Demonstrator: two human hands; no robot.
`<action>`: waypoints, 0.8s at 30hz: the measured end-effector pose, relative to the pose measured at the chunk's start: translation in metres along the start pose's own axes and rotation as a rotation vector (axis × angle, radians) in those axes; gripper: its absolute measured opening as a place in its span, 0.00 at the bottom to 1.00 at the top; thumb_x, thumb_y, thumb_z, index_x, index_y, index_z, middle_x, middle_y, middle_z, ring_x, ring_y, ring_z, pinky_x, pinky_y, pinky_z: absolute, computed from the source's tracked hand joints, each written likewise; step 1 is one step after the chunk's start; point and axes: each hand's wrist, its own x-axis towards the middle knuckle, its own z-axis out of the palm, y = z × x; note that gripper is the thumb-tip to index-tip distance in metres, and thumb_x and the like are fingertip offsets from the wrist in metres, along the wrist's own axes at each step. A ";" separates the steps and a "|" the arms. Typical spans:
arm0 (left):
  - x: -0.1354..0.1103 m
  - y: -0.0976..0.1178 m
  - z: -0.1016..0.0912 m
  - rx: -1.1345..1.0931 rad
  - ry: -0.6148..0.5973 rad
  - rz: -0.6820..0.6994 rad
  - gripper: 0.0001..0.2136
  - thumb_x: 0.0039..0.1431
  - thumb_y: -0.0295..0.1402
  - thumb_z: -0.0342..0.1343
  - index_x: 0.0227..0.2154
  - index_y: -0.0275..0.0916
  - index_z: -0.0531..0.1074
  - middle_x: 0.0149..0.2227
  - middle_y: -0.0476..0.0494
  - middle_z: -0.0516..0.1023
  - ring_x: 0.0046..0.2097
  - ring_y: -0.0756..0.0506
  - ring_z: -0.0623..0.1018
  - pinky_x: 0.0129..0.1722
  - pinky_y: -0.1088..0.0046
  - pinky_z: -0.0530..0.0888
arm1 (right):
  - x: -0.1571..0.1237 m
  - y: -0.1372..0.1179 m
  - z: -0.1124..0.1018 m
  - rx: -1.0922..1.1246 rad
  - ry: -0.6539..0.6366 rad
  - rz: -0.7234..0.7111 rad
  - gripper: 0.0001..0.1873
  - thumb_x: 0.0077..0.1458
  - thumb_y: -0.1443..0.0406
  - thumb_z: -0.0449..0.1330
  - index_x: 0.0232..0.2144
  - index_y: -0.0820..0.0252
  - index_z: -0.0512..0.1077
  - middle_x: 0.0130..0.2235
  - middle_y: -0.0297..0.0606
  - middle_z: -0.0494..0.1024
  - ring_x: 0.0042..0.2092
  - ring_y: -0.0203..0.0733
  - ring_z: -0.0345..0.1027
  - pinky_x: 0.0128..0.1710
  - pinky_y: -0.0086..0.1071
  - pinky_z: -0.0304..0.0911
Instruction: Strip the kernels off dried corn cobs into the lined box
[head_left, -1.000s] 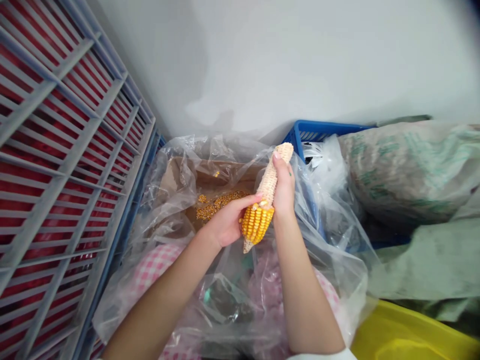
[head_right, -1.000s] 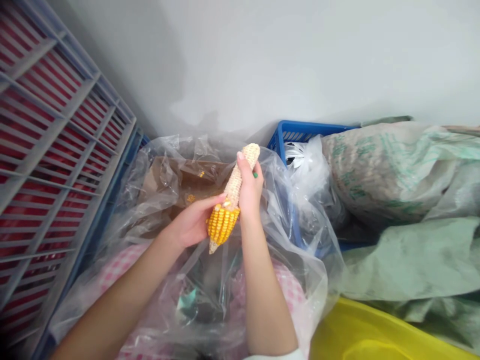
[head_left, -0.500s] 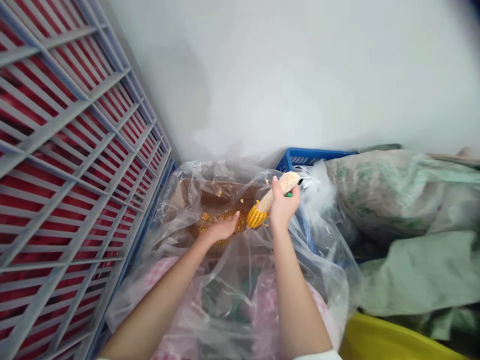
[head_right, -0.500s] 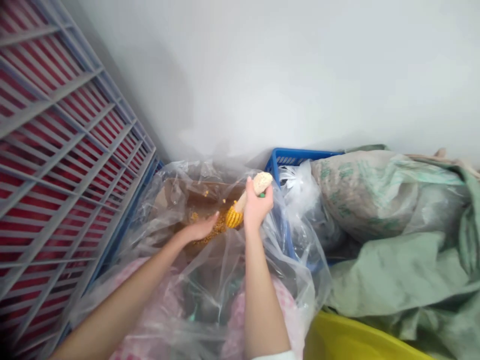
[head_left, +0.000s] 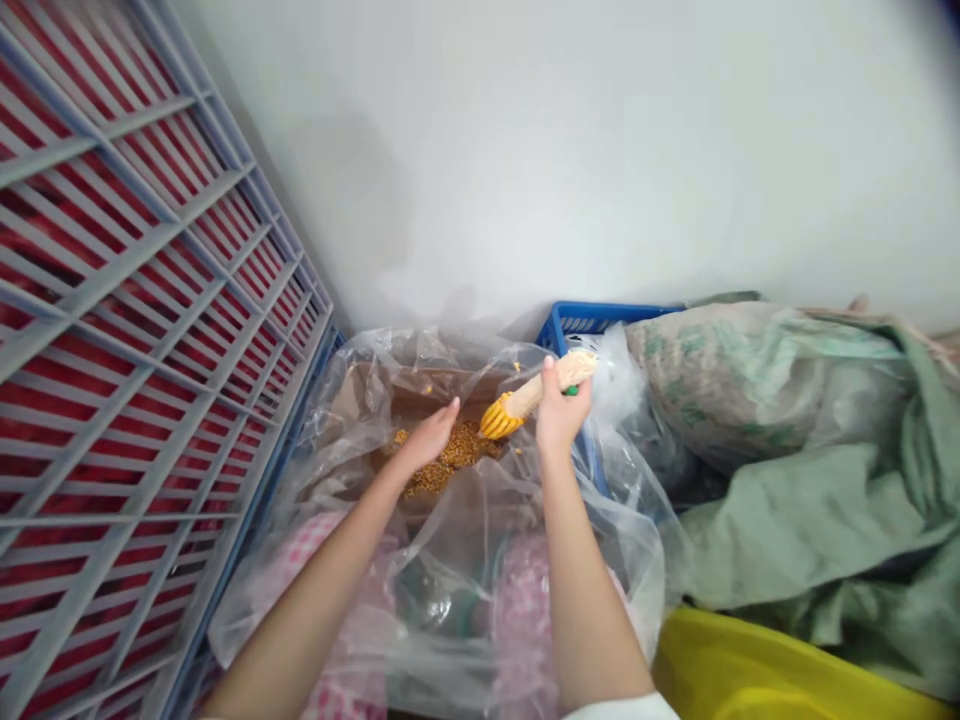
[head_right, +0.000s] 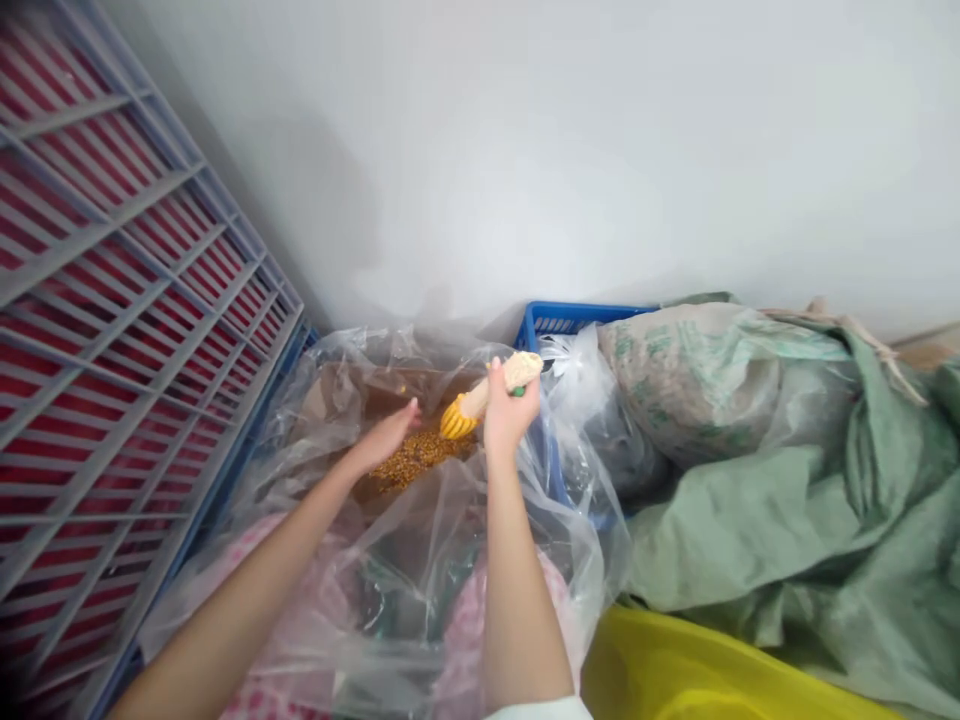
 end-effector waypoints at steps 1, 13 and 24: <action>0.003 0.005 -0.002 -0.034 0.037 0.007 0.30 0.55 0.54 0.35 0.46 0.34 0.68 0.47 0.31 0.73 0.51 0.40 0.71 0.48 0.64 0.65 | 0.002 0.000 -0.003 0.032 -0.028 0.026 0.22 0.41 0.54 0.62 0.37 0.63 0.68 0.34 0.36 0.73 0.35 0.38 0.66 0.38 0.32 0.61; -0.017 0.044 0.029 -0.363 -0.311 0.149 0.21 0.56 0.47 0.45 0.41 0.38 0.72 0.40 0.44 0.76 0.42 0.45 0.73 0.44 0.72 0.66 | 0.000 -0.013 -0.008 0.251 -0.327 0.297 0.19 0.36 0.56 0.65 0.30 0.59 0.66 0.24 0.26 0.67 0.24 0.31 0.59 0.26 0.26 0.58; -0.008 0.044 0.024 -0.377 -0.027 -0.037 0.16 0.56 0.42 0.46 0.38 0.38 0.72 0.41 0.41 0.75 0.44 0.44 0.72 0.44 0.69 0.65 | 0.002 -0.013 -0.005 0.319 -0.397 0.328 0.17 0.39 0.54 0.60 0.29 0.58 0.64 0.21 0.26 0.64 0.22 0.30 0.57 0.21 0.24 0.52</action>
